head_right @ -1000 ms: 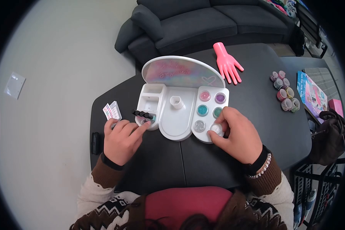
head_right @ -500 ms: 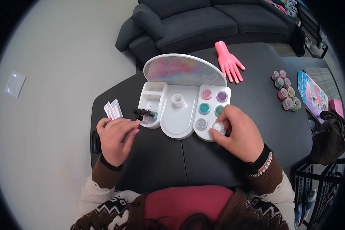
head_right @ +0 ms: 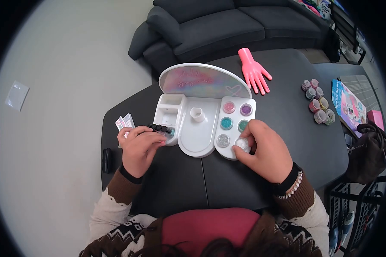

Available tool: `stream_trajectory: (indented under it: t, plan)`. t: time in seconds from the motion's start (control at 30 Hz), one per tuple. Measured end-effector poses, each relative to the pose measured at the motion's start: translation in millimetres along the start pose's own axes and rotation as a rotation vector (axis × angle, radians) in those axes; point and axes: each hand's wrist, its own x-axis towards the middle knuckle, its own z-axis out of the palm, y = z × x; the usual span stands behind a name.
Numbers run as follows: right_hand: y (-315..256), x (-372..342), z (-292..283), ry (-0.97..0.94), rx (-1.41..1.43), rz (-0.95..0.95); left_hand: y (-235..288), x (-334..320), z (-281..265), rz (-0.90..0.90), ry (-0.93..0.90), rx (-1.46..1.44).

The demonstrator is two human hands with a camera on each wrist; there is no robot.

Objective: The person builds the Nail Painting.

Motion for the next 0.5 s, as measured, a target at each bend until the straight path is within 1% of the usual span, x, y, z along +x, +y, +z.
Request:
stream_trajectory:
  t: [0.1, 0.3, 0.43, 0.5]
  plan:
    - [-0.5, -0.1, -0.5, 0.002, -0.006, -0.001, -0.3, 1.5, 4.7, 0.036, 0.009, 0.025]
    - [-2.4, -0.1, -1.9, -0.008, -0.012, 0.008, 1.6, 3.4, 9.7, 0.055, 0.047, 0.085]
    - [0.1, -0.2, -0.1, -0.003, -0.01, 0.0, 5.7, 5.8, 9.4, 0.06, 0.043, 0.09]
    - [0.2, -0.3, -0.4, 0.003, -0.01, -0.009, 6.3, 5.7, 9.8, 0.064, 0.01, 0.114]
